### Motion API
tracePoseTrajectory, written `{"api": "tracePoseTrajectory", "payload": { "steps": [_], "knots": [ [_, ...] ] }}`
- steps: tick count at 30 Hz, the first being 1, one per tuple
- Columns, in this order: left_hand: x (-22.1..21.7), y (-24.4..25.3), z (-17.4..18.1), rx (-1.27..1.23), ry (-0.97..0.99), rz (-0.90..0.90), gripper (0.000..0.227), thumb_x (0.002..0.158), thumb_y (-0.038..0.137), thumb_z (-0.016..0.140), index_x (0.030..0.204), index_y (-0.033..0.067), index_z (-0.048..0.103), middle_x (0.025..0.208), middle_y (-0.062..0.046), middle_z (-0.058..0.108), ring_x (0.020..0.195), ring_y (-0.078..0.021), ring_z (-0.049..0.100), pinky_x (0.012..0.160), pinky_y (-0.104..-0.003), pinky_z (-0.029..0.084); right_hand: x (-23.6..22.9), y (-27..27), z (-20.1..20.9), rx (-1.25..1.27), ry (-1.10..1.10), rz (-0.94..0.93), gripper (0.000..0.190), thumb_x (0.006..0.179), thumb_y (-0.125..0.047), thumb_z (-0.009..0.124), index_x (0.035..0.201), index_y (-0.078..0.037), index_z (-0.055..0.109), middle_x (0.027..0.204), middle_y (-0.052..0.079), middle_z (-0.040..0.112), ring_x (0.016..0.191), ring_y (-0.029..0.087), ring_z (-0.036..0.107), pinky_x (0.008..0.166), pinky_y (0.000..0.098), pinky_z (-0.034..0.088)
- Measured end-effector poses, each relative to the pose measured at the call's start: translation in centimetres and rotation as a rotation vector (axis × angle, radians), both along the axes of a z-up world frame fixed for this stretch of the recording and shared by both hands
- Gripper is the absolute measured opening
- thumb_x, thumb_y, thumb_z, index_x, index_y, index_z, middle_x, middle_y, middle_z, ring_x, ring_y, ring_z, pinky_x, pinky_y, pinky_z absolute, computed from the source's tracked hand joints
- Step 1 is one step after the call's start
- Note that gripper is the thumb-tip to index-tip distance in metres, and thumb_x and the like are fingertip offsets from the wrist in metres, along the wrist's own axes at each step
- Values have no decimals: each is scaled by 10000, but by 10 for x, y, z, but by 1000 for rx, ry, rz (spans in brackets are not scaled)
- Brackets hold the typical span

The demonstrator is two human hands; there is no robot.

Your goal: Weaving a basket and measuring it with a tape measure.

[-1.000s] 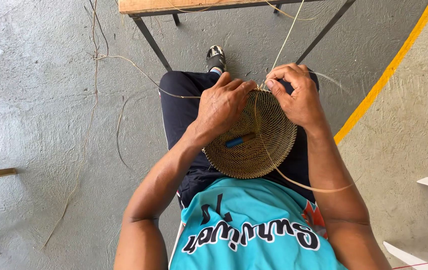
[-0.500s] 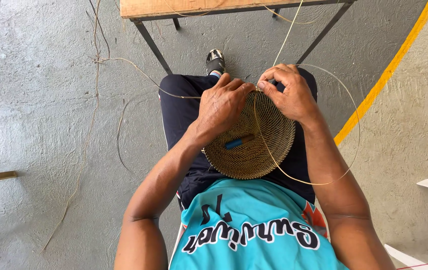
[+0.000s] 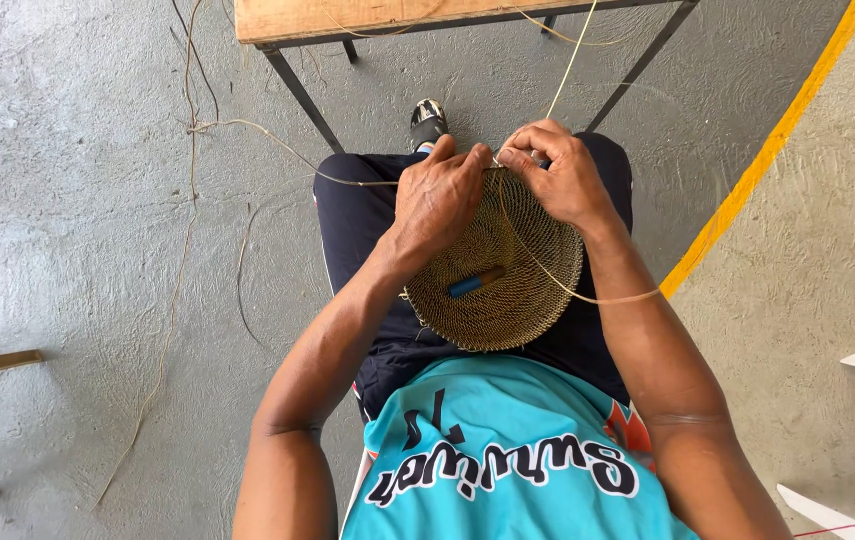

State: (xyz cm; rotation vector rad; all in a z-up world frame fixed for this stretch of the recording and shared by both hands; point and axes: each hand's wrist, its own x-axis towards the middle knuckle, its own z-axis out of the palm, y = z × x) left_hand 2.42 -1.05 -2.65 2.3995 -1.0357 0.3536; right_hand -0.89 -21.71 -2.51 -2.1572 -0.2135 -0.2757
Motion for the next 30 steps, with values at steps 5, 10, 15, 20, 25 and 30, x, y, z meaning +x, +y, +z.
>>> {"api": "tracePoseTrajectory", "payload": {
  "steps": [5,10,15,20,25,30],
  "knots": [
    [10,4,-9,-11,-19,18,148,1009,147,605,1131,64,595,775,-65,683,855,-281,611,600,-417,513,-12,7,-5,-206,-362,-72,106,1036,-141,756,1090,-59,716,1117,79,669,1073,272,644,932,398,529],
    [10,7,-4,-20,-28,-34,198,990,181,623,1149,70,586,792,-60,695,877,-279,619,636,-421,516,-24,22,-4,-230,-391,-96,143,983,-72,772,1104,-66,696,1094,61,670,1024,259,657,899,377,536],
    [9,14,1,39,-20,-62,204,988,168,627,1166,73,595,774,-62,690,877,-273,621,629,-425,509,-20,25,-10,-303,-507,-82,143,981,-51,780,1096,-75,698,1082,38,666,982,236,646,878,383,523],
    [13,11,-3,50,-84,-83,227,961,154,628,1175,79,612,782,-62,693,885,-268,622,617,-416,513,-20,25,-16,-355,-537,-100,165,980,-63,795,1112,-92,702,1078,20,663,972,215,634,856,377,500],
    [20,8,-7,35,-115,-100,201,944,165,625,1128,89,647,837,-42,722,900,-241,626,608,-390,524,-25,31,-14,-437,-552,-141,261,975,-118,789,1195,-106,649,1128,58,654,1094,264,565,960,430,438],
    [22,7,-13,50,-105,-110,145,982,200,622,1078,99,661,796,-30,718,871,-228,616,600,-390,517,-11,23,-23,-395,-550,-104,184,1028,-121,766,1163,-126,642,1097,17,661,1131,243,570,1020,431,412]
  ]
}}
